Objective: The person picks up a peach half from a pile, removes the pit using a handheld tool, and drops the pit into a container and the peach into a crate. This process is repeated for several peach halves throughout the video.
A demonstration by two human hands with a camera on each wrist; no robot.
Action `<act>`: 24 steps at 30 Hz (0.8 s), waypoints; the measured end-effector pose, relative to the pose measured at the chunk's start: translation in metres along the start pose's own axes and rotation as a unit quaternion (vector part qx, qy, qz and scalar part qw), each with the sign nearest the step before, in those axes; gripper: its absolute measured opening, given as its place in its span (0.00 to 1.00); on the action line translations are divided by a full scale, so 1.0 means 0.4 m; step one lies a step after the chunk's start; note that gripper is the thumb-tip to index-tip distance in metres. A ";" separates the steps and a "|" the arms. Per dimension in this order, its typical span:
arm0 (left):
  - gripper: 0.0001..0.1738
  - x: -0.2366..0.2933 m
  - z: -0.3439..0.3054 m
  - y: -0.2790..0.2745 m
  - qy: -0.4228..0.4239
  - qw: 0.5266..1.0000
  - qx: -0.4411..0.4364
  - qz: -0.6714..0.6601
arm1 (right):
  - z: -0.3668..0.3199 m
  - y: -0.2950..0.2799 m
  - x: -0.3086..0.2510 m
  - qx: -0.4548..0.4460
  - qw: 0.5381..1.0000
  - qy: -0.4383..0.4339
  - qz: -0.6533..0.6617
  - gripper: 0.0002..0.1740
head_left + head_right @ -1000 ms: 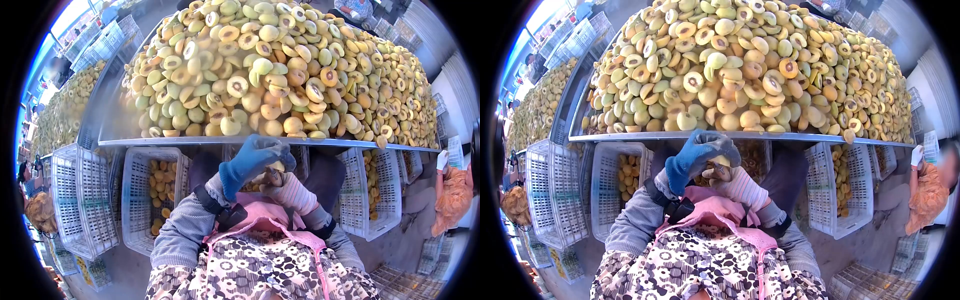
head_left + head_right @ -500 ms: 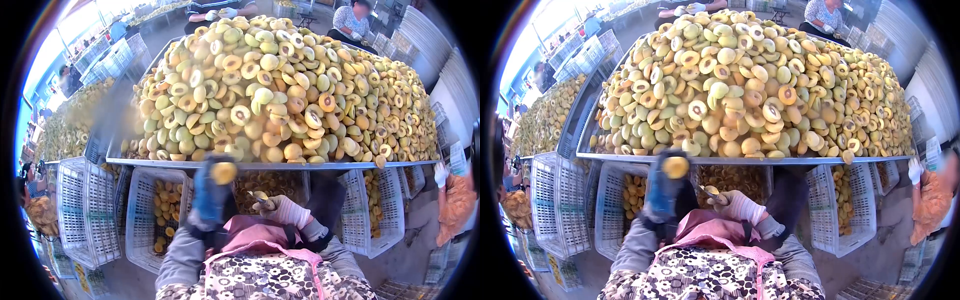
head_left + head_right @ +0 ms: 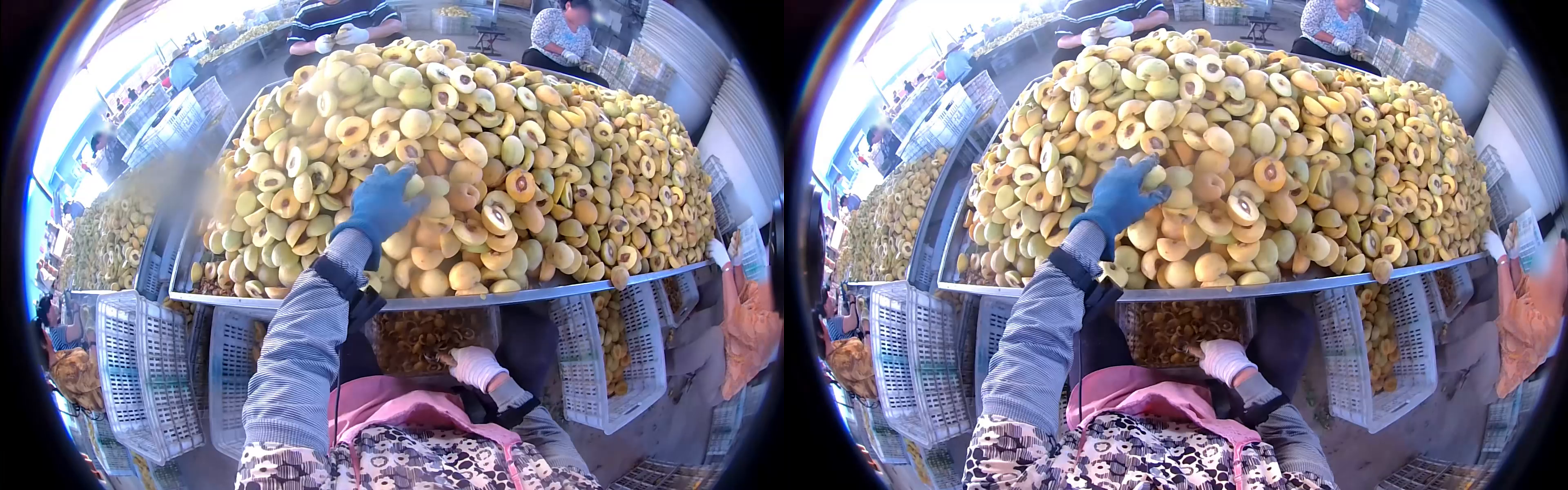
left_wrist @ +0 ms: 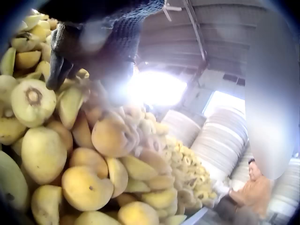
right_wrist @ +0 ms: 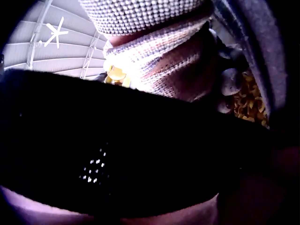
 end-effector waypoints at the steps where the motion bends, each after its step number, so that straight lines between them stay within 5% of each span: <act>1: 0.35 0.000 0.002 0.020 -0.008 0.999 -0.024 0.046 | -0.004 0.006 0.011 -0.003 1.000 0.002 -0.002 0.18; 3: 0.30 -0.054 -0.019 0.041 0.013 0.999 0.003 0.031 | -0.005 0.020 0.022 0.015 1.000 -0.016 -0.010 0.18; 6: 0.23 -0.091 -0.057 0.047 0.122 0.977 0.165 -0.064 | -0.014 -0.001 0.011 0.038 0.999 -0.007 0.012 0.20; 7: 0.23 -0.095 -0.074 0.047 0.117 0.978 0.164 -0.062 | -0.019 -0.009 0.008 0.059 0.998 -0.009 0.016 0.22; 8: 0.21 -0.090 -0.097 0.025 -0.017 0.948 0.141 -0.286 | -0.020 -0.013 0.012 0.097 0.995 -0.028 0.011 0.24; 9: 0.19 -0.089 -0.119 0.003 -0.147 0.852 0.112 -0.490 | -0.033 -0.038 0.001 0.128 0.991 -0.038 0.032 0.21; 10: 0.23 -0.098 -0.143 -0.020 -0.174 0.799 0.062 -0.573 | -0.042 -0.061 -0.008 0.154 0.985 -0.051 0.052 0.19; 13: 0.32 -0.117 -0.228 -0.001 -0.162 0.560 -0.056 -0.810 | -0.042 -0.091 -0.030 0.217 0.960 -0.065 0.164 0.17; 15: 0.32 -0.096 -0.280 0.000 -0.167 0.464 -0.068 -0.867 | -0.054 -0.116 -0.060 0.260 0.933 -0.106 0.224 0.19; 18: 0.30 -0.066 -0.340 -0.012 -0.208 0.447 -0.036 -0.869 | -0.081 -0.164 -0.125 0.240 0.942 -0.060 0.226 0.22; 20: 0.28 -0.059 -0.384 -0.046 -0.122 0.791 0.072 -0.595 | -0.070 -0.137 -0.119 0.248 0.942 -0.075 0.215 0.22; 21: 0.27 -0.071 -0.414 -0.075 -0.149 0.810 0.103 -0.558 | -0.062 -0.129 -0.113 0.259 0.939 -0.095 0.204 0.22; 22: 0.25 -0.111 -0.443 -0.096 -0.217 0.606 0.073 -0.762 | -0.059 -0.124 -0.106 0.219 0.955 -0.072 0.187 0.22; 23: 0.22 -0.153 -0.484 -0.123 -0.290 0.616 0.089 -0.727 | -0.058 -0.113 -0.091 0.221 0.955 -0.070 0.186 0.22; 24: 0.19 -0.244 -0.524 -0.122 -0.264 0.730 0.169 -0.608 | -0.055 -0.095 -0.071 0.202 0.965 -0.060 0.156 0.22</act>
Point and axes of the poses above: each hand's wrist, its own z-axis towards the middle knuckle, its own y-axis out of the palm, x = y × z, the point moved 1 cm from there along z, towards the middle knuckle, and after that the axes turned 3 degrees about x, right-handed, at the moved point
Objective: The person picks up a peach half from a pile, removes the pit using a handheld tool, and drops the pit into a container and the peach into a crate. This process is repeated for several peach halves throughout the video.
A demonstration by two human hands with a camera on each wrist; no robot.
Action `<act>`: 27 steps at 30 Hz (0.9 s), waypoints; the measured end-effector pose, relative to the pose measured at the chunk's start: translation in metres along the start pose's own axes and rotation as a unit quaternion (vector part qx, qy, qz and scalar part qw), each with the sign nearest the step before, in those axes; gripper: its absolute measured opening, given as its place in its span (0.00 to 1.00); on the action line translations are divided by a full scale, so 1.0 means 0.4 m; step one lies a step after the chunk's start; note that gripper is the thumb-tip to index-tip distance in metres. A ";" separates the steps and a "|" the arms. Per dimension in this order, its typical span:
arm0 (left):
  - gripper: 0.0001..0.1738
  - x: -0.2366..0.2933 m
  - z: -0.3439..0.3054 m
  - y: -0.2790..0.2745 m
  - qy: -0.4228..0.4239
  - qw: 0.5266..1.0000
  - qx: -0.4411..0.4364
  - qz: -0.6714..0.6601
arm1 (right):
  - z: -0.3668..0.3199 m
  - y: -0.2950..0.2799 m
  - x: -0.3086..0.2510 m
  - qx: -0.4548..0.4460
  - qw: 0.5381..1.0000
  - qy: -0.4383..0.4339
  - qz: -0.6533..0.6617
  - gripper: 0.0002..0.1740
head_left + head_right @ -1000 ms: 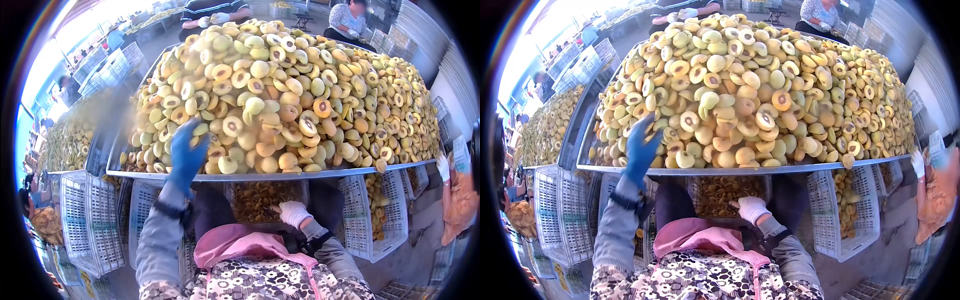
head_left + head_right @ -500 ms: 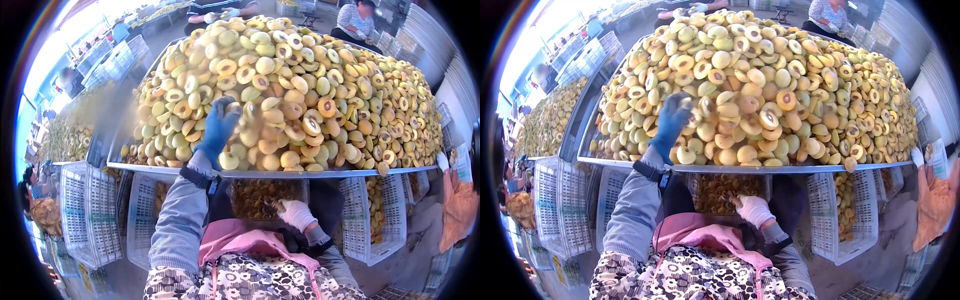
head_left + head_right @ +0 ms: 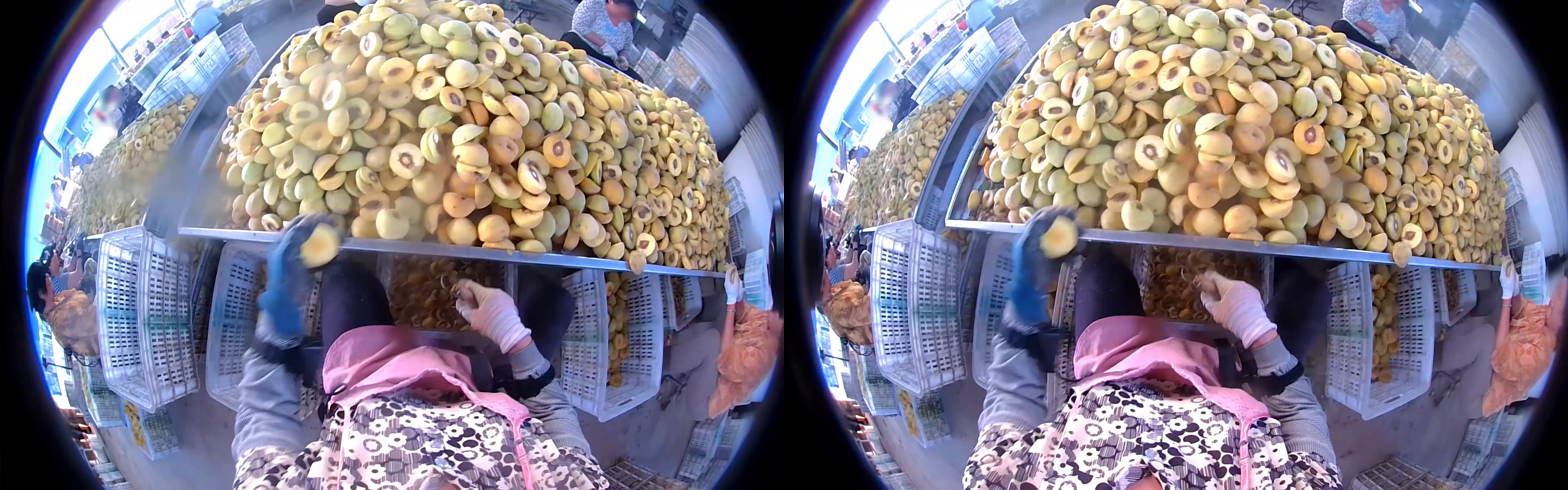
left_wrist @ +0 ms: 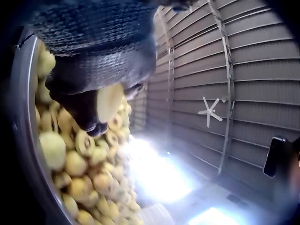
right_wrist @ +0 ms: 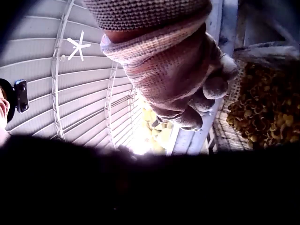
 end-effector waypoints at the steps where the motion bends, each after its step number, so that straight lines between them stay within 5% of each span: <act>1: 0.14 0.020 0.033 -0.084 -0.016 0.989 -0.054 0.134 | -0.003 0.010 0.020 -0.018 0.999 0.007 -0.030 0.22; 2: 0.13 0.025 0.054 -0.162 -0.043 0.926 0.019 0.374 | -0.003 0.017 0.034 -0.033 0.998 0.025 -0.055 0.23; 3: 0.13 0.072 0.038 -0.126 0.021 0.808 0.108 0.579 | 0.000 0.021 0.042 -0.064 0.994 0.034 -0.078 0.25; 5: 0.17 0.084 0.091 -0.081 0.283 0.693 0.095 0.656 | 0.008 0.044 0.058 -0.091 0.991 0.056 -0.081 0.26; 6: 0.24 0.053 0.135 -0.038 0.272 0.777 0.095 0.560 | 0.015 0.069 0.079 -0.094 0.991 0.061 -0.075 0.26; 7: 0.25 0.046 0.163 0.046 0.388 0.710 0.053 0.585 | 0.017 0.073 0.075 -0.089 0.993 0.040 -0.070 0.26; 10: 0.30 0.004 0.227 0.298 0.449 0.690 -0.024 0.567 | 0.023 0.074 0.053 -0.112 0.988 0.047 -0.095 0.26; 12: 0.29 -0.028 0.274 0.411 0.305 0.676 -0.087 0.665 | 0.018 0.085 0.067 -0.118 0.988 0.053 -0.086 0.27; 15: 0.28 -0.098 0.305 0.455 0.284 0.659 -0.050 0.695 | 0.006 0.071 0.072 -0.118 0.987 0.072 -0.077 0.27; 17: 0.24 -0.110 0.303 0.433 0.316 0.699 -0.026 0.641 | 0.010 0.061 0.074 -0.111 0.987 0.085 -0.074 0.27; 19: 0.23 -0.099 0.286 0.393 0.317 0.842 0.005 0.436 | 0.004 0.051 0.085 -0.070 0.994 0.070 -0.033 0.26; 21: 0.22 -0.063 0.238 0.371 0.385 0.844 0.016 0.374 | 0.002 0.054 0.091 0.002 0.995 0.052 0.080 0.22; 22: 0.21 -0.045 0.209 0.358 0.222 0.961 -0.044 0.160 | 0.001 0.045 0.067 0.047 0.987 0.016 0.152 0.22; 23: 0.21 -0.032 0.176 0.351 0.040 0.992 -0.098 -0.071 | 0.003 0.024 0.032 0.093 0.970 -0.018 0.223 0.22; 25: 0.24 0.000 0.110 0.336 -0.014 0.989 -0.134 -0.058 | 0.005 -0.032 -0.032 0.135 0.981 -0.036 0.134 0.22; 27: 0.24 -0.042 0.091 0.305 0.068 0.982 -0.174 0.029 | 0.010 -0.078 -0.090 0.127 0.990 -0.016 0.057 0.24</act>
Point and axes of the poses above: each hand's wrist, its own z-axis towards the middle knuckle, its own y-axis out of the palm, x = y × z, the point moved 1 cm from there along z, towards the middle knuckle, and after that the axes turned 3 degrees about x, right-handed, at the moved point
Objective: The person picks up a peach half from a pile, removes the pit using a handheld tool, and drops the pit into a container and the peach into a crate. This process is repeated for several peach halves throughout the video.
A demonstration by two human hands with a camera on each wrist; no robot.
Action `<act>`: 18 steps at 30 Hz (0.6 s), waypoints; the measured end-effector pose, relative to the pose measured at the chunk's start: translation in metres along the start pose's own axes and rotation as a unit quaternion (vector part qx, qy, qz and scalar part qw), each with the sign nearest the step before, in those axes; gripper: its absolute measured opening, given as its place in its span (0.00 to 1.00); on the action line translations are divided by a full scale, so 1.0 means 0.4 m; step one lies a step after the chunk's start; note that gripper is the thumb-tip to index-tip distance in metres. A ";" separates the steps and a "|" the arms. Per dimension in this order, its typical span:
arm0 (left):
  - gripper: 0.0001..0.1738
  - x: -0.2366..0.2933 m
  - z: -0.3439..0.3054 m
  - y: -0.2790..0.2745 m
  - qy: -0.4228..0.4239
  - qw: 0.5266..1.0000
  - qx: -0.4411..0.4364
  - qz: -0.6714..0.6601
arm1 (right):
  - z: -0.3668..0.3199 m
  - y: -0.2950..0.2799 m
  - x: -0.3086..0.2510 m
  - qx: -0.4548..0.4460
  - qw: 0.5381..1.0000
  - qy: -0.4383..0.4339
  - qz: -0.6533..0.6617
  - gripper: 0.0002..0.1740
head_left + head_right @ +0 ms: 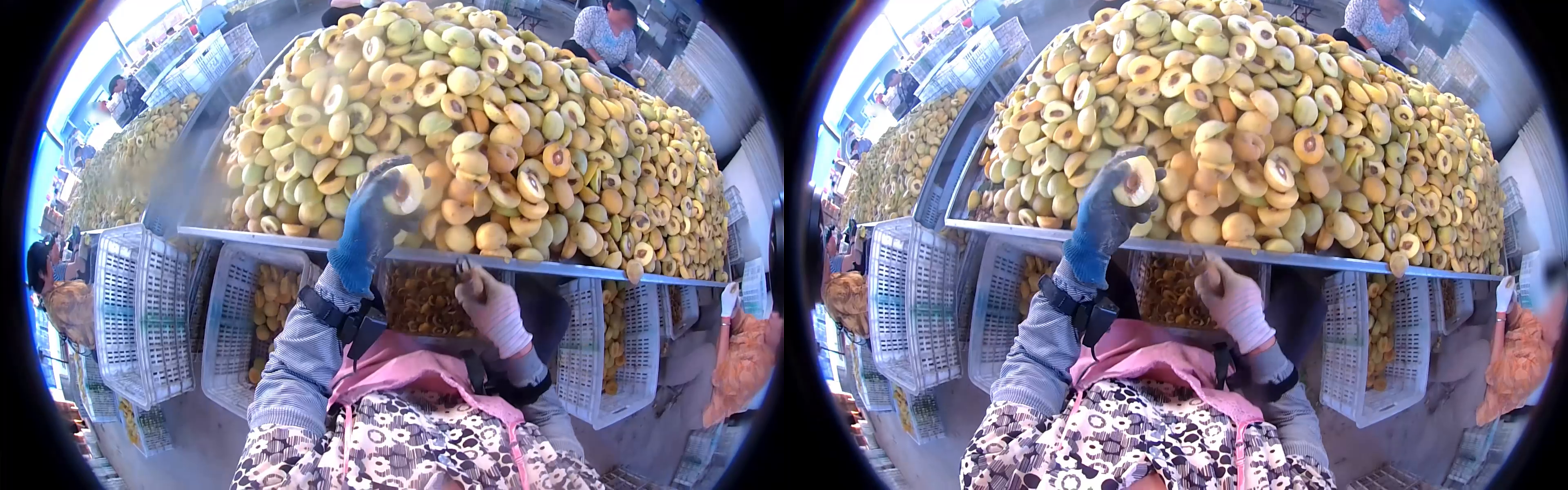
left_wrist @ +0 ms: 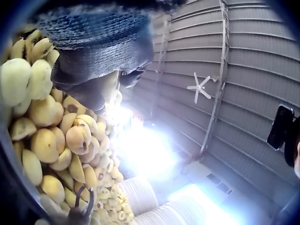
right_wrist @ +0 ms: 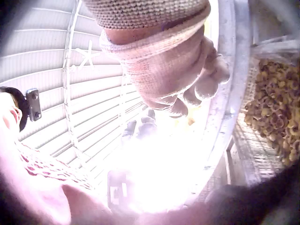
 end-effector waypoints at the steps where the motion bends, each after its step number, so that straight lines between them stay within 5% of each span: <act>1: 0.29 -0.016 -0.020 0.001 -0.061 0.996 0.016 -0.054 | 0.000 -0.008 -0.013 0.021 0.999 -0.029 0.023 0.26; 4: 0.32 -0.047 -0.064 0.000 -0.047 0.998 0.026 0.027 | 0.002 -0.024 -0.039 0.051 0.996 -0.073 0.019 0.29; 5: 0.31 0.025 -0.090 0.025 -0.178 0.960 -0.015 -0.214 | 0.001 -0.031 -0.051 0.059 0.994 -0.092 0.024 0.30; 6: 0.31 0.006 -0.099 0.017 -0.185 0.959 -0.017 -0.215 | -0.002 -0.040 -0.067 0.059 0.994 -0.085 0.023 0.30; 7: 0.30 -0.023 -0.103 0.005 -0.085 0.996 -0.030 0.003 | -0.005 -0.049 -0.083 0.049 0.996 -0.076 0.012 0.30; 8: 0.30 -0.019 -0.105 0.009 0.024 0.974 -0.044 0.221 | -0.004 -0.052 -0.093 0.040 0.997 -0.068 0.000 0.30; 9: 0.28 -0.014 -0.117 0.019 0.140 0.957 -0.053 0.250 | -0.004 -0.048 -0.092 0.064 0.993 -0.103 -0.003 0.30; 10: 0.28 -0.014 -0.128 0.029 0.139 0.957 -0.056 0.247 | -0.006 -0.047 -0.097 0.066 0.993 -0.099 -0.005 0.30; 12: 0.25 0.025 -0.141 0.068 -0.049 0.997 -0.046 0.037 | -0.009 -0.051 -0.110 0.077 0.987 -0.134 -0.052 0.30; 14: 0.20 0.015 -0.148 0.083 -0.007 0.998 -0.028 0.054 | -0.009 -0.044 -0.100 0.079 0.987 -0.135 -0.046 0.31; 18: 0.22 0.032 -0.165 0.109 -0.065 0.995 -0.036 -0.071 | -0.007 -0.039 -0.110 0.041 0.992 -0.095 -0.067 0.33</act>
Point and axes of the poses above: each hand's wrist, its own z-axis towards the middle knuckle, its own y-axis out of the palm, x = y × z, the point moved 1 cm from there along z, towards the middle knuckle, and after that the axes turned 3 degrees about x, right-handed, at the moved point
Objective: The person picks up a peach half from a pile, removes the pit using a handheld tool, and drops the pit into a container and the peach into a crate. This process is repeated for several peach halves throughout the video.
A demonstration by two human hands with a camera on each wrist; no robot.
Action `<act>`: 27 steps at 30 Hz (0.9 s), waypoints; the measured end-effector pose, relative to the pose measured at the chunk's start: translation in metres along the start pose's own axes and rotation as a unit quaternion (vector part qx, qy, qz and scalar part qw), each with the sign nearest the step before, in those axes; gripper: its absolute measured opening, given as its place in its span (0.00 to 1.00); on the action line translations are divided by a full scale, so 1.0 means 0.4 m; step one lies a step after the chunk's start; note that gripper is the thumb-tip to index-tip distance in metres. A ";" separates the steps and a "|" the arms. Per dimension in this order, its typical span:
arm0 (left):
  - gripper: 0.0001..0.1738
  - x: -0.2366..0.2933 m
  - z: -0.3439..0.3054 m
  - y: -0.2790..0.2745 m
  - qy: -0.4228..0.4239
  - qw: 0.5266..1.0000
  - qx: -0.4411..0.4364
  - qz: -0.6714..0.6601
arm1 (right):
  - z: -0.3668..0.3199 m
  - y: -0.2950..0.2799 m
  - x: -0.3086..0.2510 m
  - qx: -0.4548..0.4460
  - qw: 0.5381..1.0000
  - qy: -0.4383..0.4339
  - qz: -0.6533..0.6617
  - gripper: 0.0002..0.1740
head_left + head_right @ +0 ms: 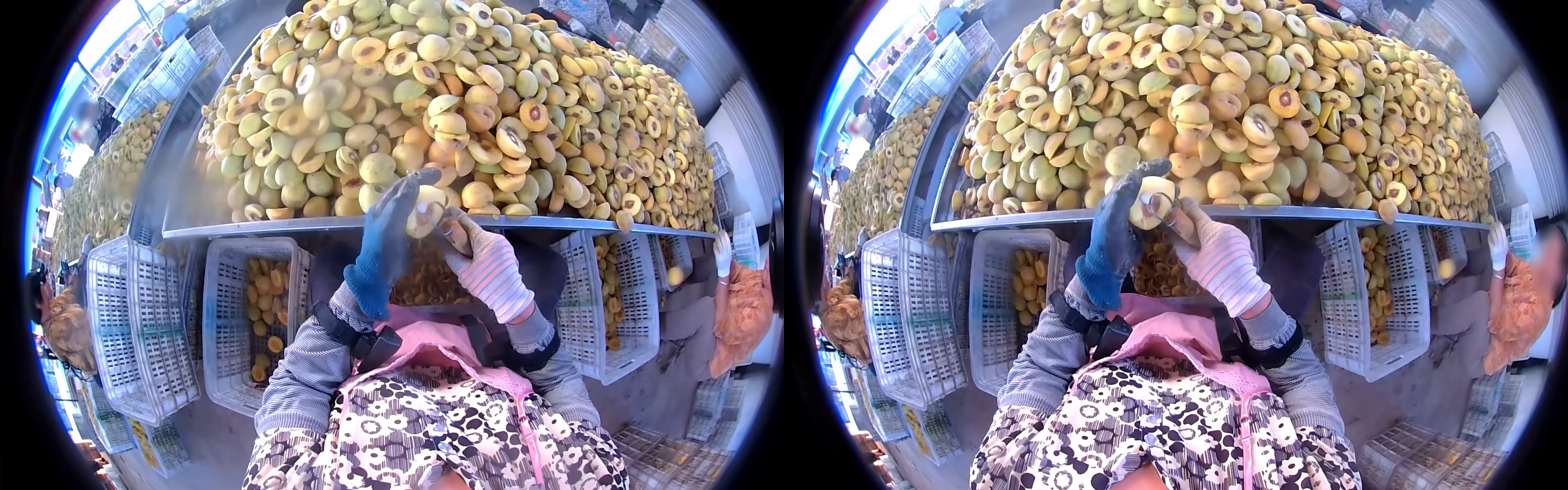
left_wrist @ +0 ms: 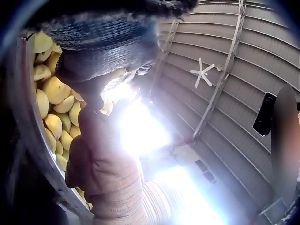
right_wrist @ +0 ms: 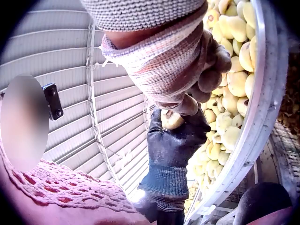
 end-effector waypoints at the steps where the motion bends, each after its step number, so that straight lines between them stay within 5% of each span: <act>1: 0.25 -0.009 0.004 -0.002 0.042 0.997 -0.012 0.062 | 0.002 0.002 -0.006 -0.011 1.000 0.011 -0.023 0.32; 2: 0.28 -0.011 0.003 0.000 0.083 0.989 -0.022 0.124 | -0.002 0.004 -0.009 -0.023 0.998 0.023 -0.046 0.31; 3: 0.29 -0.015 0.003 0.001 -0.028 0.999 0.008 -0.014 | -0.013 0.013 -0.005 -0.022 0.998 -0.002 -0.062 0.31; 6: 0.30 -0.011 0.003 -0.019 -0.140 0.979 0.002 -0.148 | -0.035 -0.010 -0.013 -0.122 0.992 -0.030 0.015 0.32; 8: 0.28 -0.015 -0.002 -0.013 -0.124 0.980 0.007 -0.154 | -0.037 -0.007 -0.008 -0.065 0.995 -0.041 0.057 0.32; 10: 0.23 -0.029 -0.006 -0.001 0.120 0.986 -0.001 0.115 | -0.027 0.001 0.009 -0.027 0.998 0.037 -0.031 0.31; 14: 0.20 -0.027 -0.015 0.012 0.015 0.997 -0.055 -0.053 | -0.014 -0.003 0.003 -0.030 0.998 0.056 -0.023 0.32; 17: 0.25 -0.039 -0.017 0.018 0.047 0.998 -0.028 -0.017 | -0.015 0.000 0.006 -0.027 0.998 0.050 -0.038 0.30; 19: 0.29 -0.071 -0.009 0.000 0.189 0.950 -0.022 0.248 | -0.016 -0.004 0.001 -0.034 0.997 0.056 -0.043 0.30; 20: 0.29 -0.069 -0.011 0.005 0.188 0.950 -0.024 0.248 | -0.015 -0.006 0.000 -0.040 0.996 0.061 -0.048 0.29; 23: 0.18 -0.070 -0.018 0.017 0.201 0.945 -0.006 0.258 | -0.020 0.008 0.005 -0.024 0.996 0.074 -0.051 0.28; 25: 0.21 -0.090 -0.009 0.009 -0.003 0.996 0.011 0.086 | -0.034 0.039 0.017 -0.030 0.997 0.068 -0.036 0.26; 27: 0.24 -0.077 -0.010 0.024 -0.051 0.998 0.028 0.000 | -0.036 0.042 0.012 -0.034 0.997 0.064 -0.020 0.24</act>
Point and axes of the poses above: each hand's wrist, its own z-axis towards the middle knuckle, its own y-axis out of the palm, x = y × z, the point moved 1 cm from there along z, towards the middle knuckle, and after that the axes turned 3 degrees about x, right-handed, at the moved point
